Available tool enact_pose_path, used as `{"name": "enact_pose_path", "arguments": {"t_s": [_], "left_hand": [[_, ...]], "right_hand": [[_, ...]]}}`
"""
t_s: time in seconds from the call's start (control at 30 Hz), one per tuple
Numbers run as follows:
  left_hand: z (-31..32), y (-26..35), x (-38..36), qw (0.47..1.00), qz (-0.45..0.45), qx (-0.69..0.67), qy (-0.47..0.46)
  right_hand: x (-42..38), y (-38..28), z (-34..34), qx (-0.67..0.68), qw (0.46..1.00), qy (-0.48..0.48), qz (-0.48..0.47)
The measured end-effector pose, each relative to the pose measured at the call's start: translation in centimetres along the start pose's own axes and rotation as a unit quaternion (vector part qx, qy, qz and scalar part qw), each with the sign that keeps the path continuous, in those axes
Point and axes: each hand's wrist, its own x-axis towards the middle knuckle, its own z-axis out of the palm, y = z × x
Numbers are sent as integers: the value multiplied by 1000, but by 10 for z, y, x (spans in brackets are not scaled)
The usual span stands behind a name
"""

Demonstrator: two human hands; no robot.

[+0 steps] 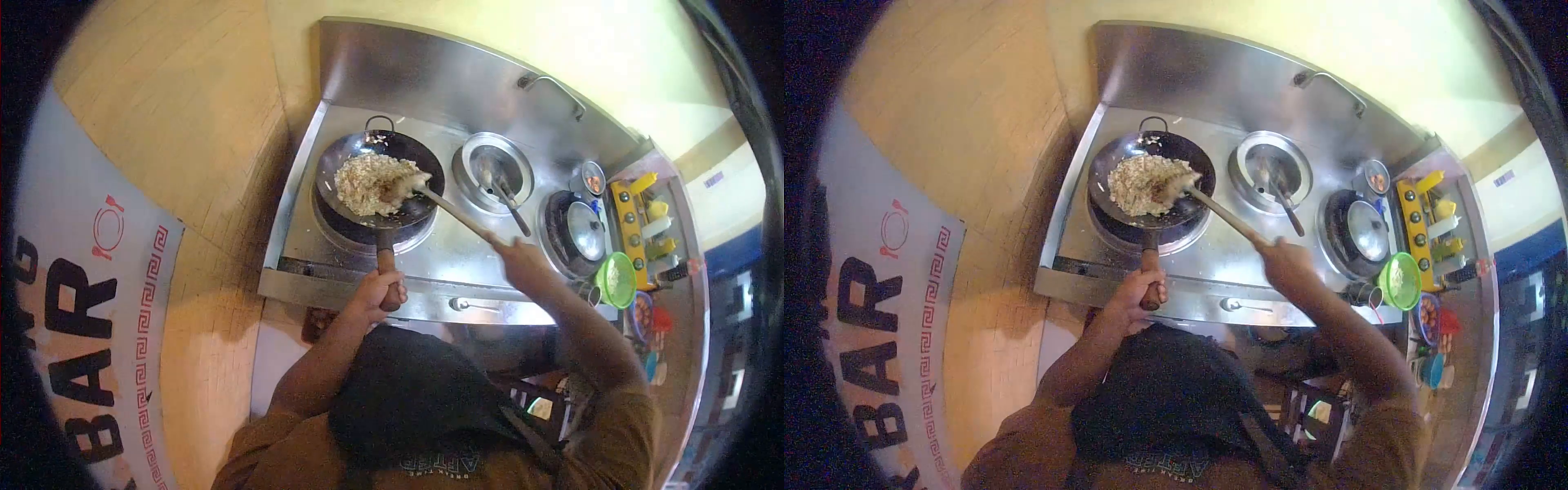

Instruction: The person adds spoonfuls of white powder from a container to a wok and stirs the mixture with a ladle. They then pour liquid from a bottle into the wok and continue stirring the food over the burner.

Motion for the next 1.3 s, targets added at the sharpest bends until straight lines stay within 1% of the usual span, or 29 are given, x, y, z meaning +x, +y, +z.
{"name": "enact_pose_path", "arguments": {"t_s": [0.03, 0.07, 0.1, 0.13, 0.2, 0.3, 0.4, 0.43, 0.53, 0.57, 0.67, 0.7, 0.8, 0.9, 0.93, 1.0, 1.03, 1.1, 1.13, 1.2, 1.23, 1.3], "left_hand": [[-9, -4, 4, 1000, -5, 10, -19], [-21, -7, 9, 999, -5, 19, -38], [-28, -8, 12, 998, -3, 24, -54], [-29, -5, 11, 999, 0, 11, -43], [-32, -3, 5, 1000, -1, -14, -13], [-33, -2, 4, 1000, -15, -17, 4], [-41, -2, 10, 999, -24, 44, 9], [-42, 0, 9, 999, -18, 44, 4], [-44, -2, 10, 1000, -8, 29, -8], [-47, -4, 12, 1000, -15, 22, -10], [-47, -6, 13, 999, -20, 18, -17], [-46, -3, 11, 999, -21, 23, -18], [-35, 8, 6, 996, -38, 73, 33], [-39, 7, 6, 989, -11, 144, 38], [-19, 5, -3, 994, -11, 102, 33], [43, -3, -39, 999, -20, 21, 21], [53, -7, -43, 999, -42, 33, 7], [48, -2, -34, 997, -33, 66, 28], [42, 0, -30, 995, -32, 83, 39], [11, 1, -9, 998, -53, 9, 14], [3, 4, -1, 998, -58, -30, 0], [8, 6, -4, 999, -39, -24, 6]], "right_hand": [[26, -4, 31, 52, 998, 32, 7], [40, -15, 32, 147, 988, 36, 38], [50, -22, 36, 217, 975, 18, 53], [51, -27, 43, 294, 953, 63, 34], [56, -40, 48, 365, 925, 96, 44], [109, -63, 60, 413, 901, 115, 75], [115, -78, 44, 401, 914, 48, 36], [109, -69, 42, 393, 916, 74, -16], [102, -54, 38, 412, 905, 106, -20], [107, -65, 32, 420, 899, 121, 14], [151, -90, 41, 400, 911, 77, 63], [152, -93, 59, 393, 913, 106, 3], [83, -89, 52, 210, 976, -7, -53], [16, -75, 24, 127, 990, -61, -24], [17, -64, 24, 93, 994, -48, -18], [25, -42, 25, 30, 999, -24, 1], [28, -31, 14, -2, 1000, -6, -9], [26, -10, -24, -62, 997, 27, -24], [16, 0, -39, -76, 993, 78, -34], [-5, 6, -78, -90, 992, 85, -16], [-4, 11, -76, -107, 990, 88, -18], [3, 20, -54, -141, 985, 93, -24]]}}
